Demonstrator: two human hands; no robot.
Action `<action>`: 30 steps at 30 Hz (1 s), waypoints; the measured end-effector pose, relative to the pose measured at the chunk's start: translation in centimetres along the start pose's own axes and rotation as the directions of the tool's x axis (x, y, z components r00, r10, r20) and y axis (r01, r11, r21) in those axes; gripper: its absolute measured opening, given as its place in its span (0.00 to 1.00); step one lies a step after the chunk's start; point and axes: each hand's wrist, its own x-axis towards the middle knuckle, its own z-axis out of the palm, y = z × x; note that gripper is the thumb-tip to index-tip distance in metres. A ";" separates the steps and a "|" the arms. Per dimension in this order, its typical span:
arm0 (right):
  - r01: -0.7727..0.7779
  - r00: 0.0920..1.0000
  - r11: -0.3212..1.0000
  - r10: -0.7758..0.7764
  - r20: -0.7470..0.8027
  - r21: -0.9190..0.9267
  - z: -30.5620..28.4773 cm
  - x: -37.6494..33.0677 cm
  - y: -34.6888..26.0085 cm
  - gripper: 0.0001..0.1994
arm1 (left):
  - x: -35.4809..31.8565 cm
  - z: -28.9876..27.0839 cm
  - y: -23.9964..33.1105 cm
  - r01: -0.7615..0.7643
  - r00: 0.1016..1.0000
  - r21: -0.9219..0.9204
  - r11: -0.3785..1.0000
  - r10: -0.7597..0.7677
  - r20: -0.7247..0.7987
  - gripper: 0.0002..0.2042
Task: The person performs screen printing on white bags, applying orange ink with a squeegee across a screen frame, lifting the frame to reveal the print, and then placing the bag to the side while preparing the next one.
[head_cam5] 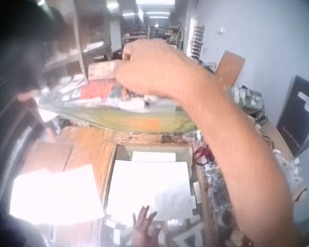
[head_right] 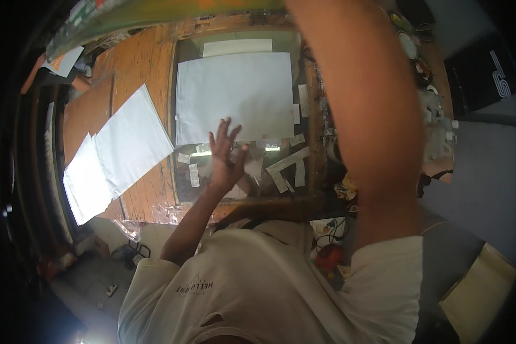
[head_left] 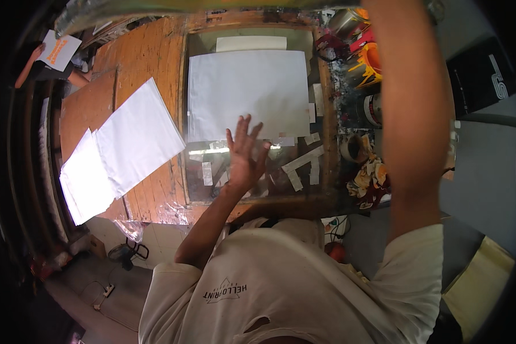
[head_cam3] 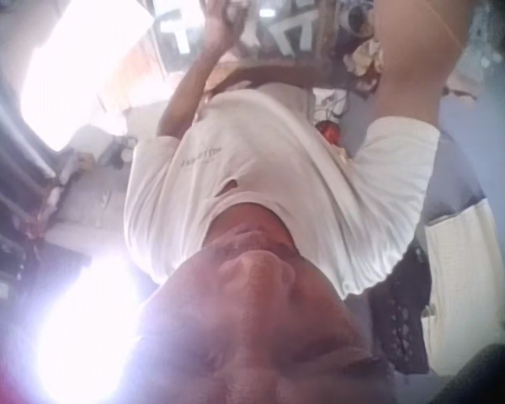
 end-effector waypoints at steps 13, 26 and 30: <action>-0.170 0.978 0.978 0.182 0.105 -0.118 17.5 -26.4 -12.3 0.26 | -6.9 -7.4 1.2 0.440 0.597 -0.858 -0.265 -0.628 0.500 0.23; -0.190 0.966 0.982 0.183 0.183 0.022 23.5 -31.2 -12.1 0.34 | -7.6 -4.3 -1.2 0.473 0.379 -0.802 -0.364 -0.738 0.558 0.36; -0.174 0.979 0.985 0.172 0.107 0.010 25.1 -28.9 -10.1 0.33 | -7.8 -4.2 -2.3 0.469 0.461 -0.802 -0.371 -0.672 0.580 0.40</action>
